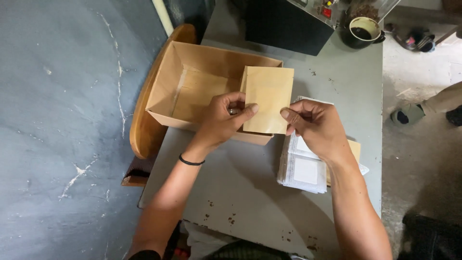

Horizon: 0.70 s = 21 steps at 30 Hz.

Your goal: The person picks up small brown pouches and white packets, places the packets inside the pouches, and then stacks the filled pouches.

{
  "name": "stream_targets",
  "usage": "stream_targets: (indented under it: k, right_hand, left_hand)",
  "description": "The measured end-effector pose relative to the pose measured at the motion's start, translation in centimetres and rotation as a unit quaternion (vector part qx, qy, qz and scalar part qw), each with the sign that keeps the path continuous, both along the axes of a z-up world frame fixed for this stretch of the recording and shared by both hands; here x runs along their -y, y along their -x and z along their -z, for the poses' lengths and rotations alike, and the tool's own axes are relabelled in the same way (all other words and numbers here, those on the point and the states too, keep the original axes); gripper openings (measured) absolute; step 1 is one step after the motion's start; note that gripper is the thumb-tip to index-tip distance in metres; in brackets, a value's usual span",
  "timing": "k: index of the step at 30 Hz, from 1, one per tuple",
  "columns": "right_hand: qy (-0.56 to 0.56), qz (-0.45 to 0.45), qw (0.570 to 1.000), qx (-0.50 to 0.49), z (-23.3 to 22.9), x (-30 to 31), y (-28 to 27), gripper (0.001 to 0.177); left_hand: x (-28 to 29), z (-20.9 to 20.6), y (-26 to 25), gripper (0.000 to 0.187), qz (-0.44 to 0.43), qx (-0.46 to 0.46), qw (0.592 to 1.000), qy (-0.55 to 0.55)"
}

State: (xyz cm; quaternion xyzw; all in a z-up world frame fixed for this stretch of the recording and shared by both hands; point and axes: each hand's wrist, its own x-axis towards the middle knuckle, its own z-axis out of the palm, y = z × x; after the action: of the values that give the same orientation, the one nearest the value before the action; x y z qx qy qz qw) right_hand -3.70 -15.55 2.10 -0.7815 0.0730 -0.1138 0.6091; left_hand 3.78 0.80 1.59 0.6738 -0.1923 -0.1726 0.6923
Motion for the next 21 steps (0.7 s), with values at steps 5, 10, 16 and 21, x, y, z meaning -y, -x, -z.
stream_targets:
  k: [5, 10, 16, 21]
  right_hand:
    - [0.001, 0.044, 0.999, 0.025, -0.7, -0.2, 0.1, 0.006]
    - [-0.004, 0.087, 0.995, 0.042, -1.2, 1.2, 0.3, 0.005]
    - [-0.026, 0.101, 0.995, -0.001, -1.7, 2.2, 0.7, 0.005]
    - [-0.017, 0.103, 0.995, 0.000, -1.8, 2.6, 0.8, 0.006]
  left_hand:
    - [-1.3, 0.7, -2.6, 0.012, -0.016, 0.002, 0.999, -0.029]
    - [-1.5, 0.9, -4.9, 0.017, -0.024, 0.040, 0.993, -0.104]
    - [0.7, 3.0, -6.9, 0.026, -0.048, 0.051, 0.963, -0.262]
    - [1.9, 3.5, -7.3, 0.031, -0.058, 0.110, 0.937, -0.326]
